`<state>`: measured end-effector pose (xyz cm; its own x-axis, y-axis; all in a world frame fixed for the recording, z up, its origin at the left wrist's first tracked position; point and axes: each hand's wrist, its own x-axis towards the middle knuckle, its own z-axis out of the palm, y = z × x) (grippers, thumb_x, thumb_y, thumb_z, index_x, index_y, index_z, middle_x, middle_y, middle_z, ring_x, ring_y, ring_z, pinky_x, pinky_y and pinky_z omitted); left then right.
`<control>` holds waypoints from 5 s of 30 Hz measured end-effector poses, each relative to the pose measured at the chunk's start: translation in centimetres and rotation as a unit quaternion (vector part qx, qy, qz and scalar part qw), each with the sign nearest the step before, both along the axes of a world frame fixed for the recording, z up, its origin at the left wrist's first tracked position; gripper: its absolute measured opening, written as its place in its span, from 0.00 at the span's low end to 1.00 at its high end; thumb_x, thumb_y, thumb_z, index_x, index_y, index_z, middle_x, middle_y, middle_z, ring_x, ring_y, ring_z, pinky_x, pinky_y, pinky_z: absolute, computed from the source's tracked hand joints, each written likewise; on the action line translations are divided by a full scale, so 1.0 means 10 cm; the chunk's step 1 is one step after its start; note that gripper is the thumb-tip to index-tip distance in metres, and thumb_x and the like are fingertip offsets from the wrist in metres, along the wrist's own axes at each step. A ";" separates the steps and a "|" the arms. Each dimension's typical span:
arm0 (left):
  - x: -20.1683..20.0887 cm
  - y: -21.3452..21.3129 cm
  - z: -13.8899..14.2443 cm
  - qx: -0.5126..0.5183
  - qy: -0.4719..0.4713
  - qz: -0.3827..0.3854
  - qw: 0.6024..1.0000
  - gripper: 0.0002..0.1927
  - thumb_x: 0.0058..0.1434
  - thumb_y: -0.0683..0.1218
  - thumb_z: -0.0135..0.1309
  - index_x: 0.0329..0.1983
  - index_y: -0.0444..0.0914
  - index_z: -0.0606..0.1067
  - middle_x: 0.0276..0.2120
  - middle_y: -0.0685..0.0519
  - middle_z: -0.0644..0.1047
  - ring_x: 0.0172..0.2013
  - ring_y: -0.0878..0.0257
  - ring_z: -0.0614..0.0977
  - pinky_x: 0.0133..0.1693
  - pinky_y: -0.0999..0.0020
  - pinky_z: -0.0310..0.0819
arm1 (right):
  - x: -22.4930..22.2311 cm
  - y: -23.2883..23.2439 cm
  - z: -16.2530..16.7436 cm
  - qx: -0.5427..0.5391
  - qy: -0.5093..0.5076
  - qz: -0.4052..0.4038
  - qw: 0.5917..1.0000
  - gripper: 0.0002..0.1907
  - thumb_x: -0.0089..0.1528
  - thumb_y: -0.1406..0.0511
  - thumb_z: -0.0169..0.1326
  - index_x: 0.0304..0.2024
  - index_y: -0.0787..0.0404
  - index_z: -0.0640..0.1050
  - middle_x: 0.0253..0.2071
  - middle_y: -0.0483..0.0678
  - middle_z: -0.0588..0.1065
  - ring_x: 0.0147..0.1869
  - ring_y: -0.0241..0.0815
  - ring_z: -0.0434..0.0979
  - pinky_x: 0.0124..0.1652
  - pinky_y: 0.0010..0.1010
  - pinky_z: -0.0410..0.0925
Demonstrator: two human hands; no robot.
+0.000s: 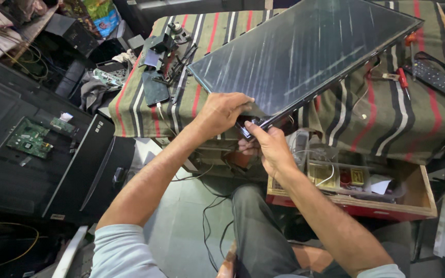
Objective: The person places a large television screen panel onto the chassis on a cloth-covered workbench, aligns it, and uses a screwdriver to fasten screws along the frame edges. They press the panel edges and clips into place by hand around the bezel, then wipe the screen surface with a cloth.
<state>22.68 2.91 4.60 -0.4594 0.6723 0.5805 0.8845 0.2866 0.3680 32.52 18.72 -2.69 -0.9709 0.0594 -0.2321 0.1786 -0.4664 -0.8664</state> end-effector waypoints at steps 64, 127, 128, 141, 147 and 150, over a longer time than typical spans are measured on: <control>0.40 -0.31 -1.03 0.544 -0.578 -0.081 0.603 0.29 0.61 0.38 0.59 0.64 0.40 0.62 0.48 0.51 0.75 0.46 0.62 0.80 0.42 0.58 0.78 | -0.58 -0.38 0.86 0.691 0.310 0.060 0.650 0.16 0.57 0.58 0.65 0.38 0.65 0.83 0.39 0.58 0.79 0.45 0.59 0.79 0.45 0.45 0.71; 0.70 0.18 -0.85 0.588 -0.579 -0.008 0.565 0.20 0.62 0.36 0.56 0.54 0.41 0.64 0.41 0.50 0.76 0.37 0.56 0.84 0.31 0.53 0.86 | -0.32 0.16 0.80 0.680 0.367 0.070 0.631 0.06 0.61 0.69 0.57 0.40 0.62 0.83 0.36 0.57 0.79 0.40 0.58 0.81 0.39 0.43 0.71; 0.69 0.18 -0.85 0.588 -0.579 -0.007 0.565 0.20 0.62 0.36 0.57 0.54 0.41 0.65 0.41 0.50 0.76 0.37 0.57 0.84 0.31 0.53 0.86 | -0.36 0.18 0.82 0.690 0.356 0.079 0.625 0.04 0.61 0.69 0.58 0.37 0.61 0.83 0.35 0.56 0.79 0.39 0.58 0.81 0.39 0.44 0.71; 0.73 0.19 -0.79 0.583 -0.578 -0.010 0.572 0.18 0.64 0.38 0.55 0.55 0.41 0.64 0.43 0.50 0.76 0.37 0.57 0.85 0.32 0.53 0.86 | -0.52 0.30 0.91 0.635 0.321 0.109 0.695 0.10 0.61 0.63 0.62 0.41 0.63 0.83 0.33 0.56 0.80 0.32 0.51 0.80 0.35 0.35 0.70; 0.71 0.21 -0.76 0.596 -0.590 -0.009 0.546 0.15 0.68 0.46 0.48 0.56 0.43 0.63 0.44 0.49 0.77 0.37 0.54 0.85 0.31 0.51 0.86 | -0.55 0.25 0.85 0.585 0.376 0.149 0.703 0.18 0.58 0.62 0.65 0.47 0.65 0.82 0.44 0.56 0.81 0.45 0.49 0.82 0.45 0.35 0.72; 0.71 0.23 -0.75 0.608 -0.589 -0.009 0.533 0.15 0.70 0.50 0.46 0.56 0.42 0.64 0.43 0.48 0.77 0.38 0.54 0.86 0.32 0.51 0.87 | -0.61 0.13 0.79 0.608 0.443 0.130 0.646 0.21 0.56 0.61 0.67 0.47 0.67 0.81 0.49 0.58 0.81 0.49 0.53 0.82 0.48 0.37 0.72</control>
<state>29.82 5.18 -2.91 -0.9860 0.1392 -0.0920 -0.1668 -0.8012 0.5747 26.45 20.02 5.20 -0.7047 -0.5164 0.4866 -0.7031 0.6006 -0.3808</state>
